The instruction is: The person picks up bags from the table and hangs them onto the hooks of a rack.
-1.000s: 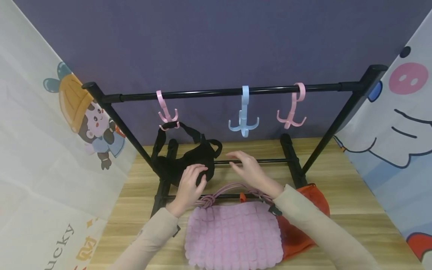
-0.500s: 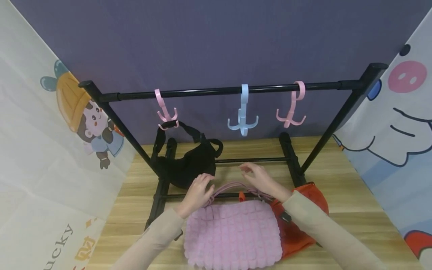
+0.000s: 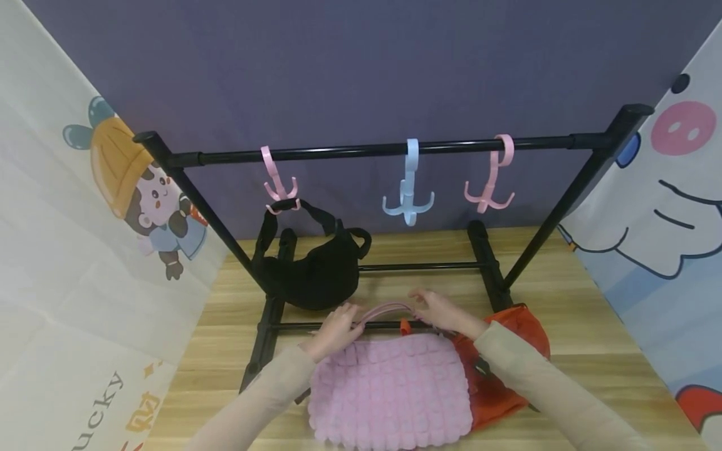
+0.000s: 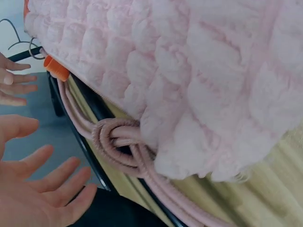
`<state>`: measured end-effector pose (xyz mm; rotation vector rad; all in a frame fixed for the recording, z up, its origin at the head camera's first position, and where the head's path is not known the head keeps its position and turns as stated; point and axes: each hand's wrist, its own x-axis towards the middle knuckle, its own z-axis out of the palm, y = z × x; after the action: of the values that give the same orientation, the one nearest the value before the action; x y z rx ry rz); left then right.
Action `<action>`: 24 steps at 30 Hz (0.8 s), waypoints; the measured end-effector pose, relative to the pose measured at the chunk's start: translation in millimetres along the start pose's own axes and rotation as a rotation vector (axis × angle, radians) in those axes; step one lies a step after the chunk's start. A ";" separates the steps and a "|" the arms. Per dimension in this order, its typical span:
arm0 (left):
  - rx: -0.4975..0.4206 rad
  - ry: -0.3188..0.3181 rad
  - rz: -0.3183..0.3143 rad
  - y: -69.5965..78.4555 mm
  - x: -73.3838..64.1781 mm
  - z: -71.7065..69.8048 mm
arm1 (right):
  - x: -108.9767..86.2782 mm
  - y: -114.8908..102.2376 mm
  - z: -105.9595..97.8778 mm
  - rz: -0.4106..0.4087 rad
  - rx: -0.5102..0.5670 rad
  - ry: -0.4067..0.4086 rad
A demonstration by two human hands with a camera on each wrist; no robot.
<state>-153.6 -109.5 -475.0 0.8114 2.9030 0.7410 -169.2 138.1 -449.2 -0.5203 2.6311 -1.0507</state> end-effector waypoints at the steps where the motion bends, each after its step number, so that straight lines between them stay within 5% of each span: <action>1: -0.005 -0.008 -0.012 -0.9 0.0 1.7 | 0.3 1.0 0.4 0.023 0.006 -0.024; 13: -0.100 -0.123 -0.139 -7.3 3.4 14.2 | 0.3 9.9 5.4 0.095 -0.011 -0.108; 24: -0.041 -0.101 -0.091 -12.8 7.1 23.9 | 2.5 20.2 15.9 0.038 -0.038 -0.161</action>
<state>-162.0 -105.1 -501.4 0.6862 2.8041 0.7263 -170.3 141.0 -474.8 -0.5375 2.5138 -0.9097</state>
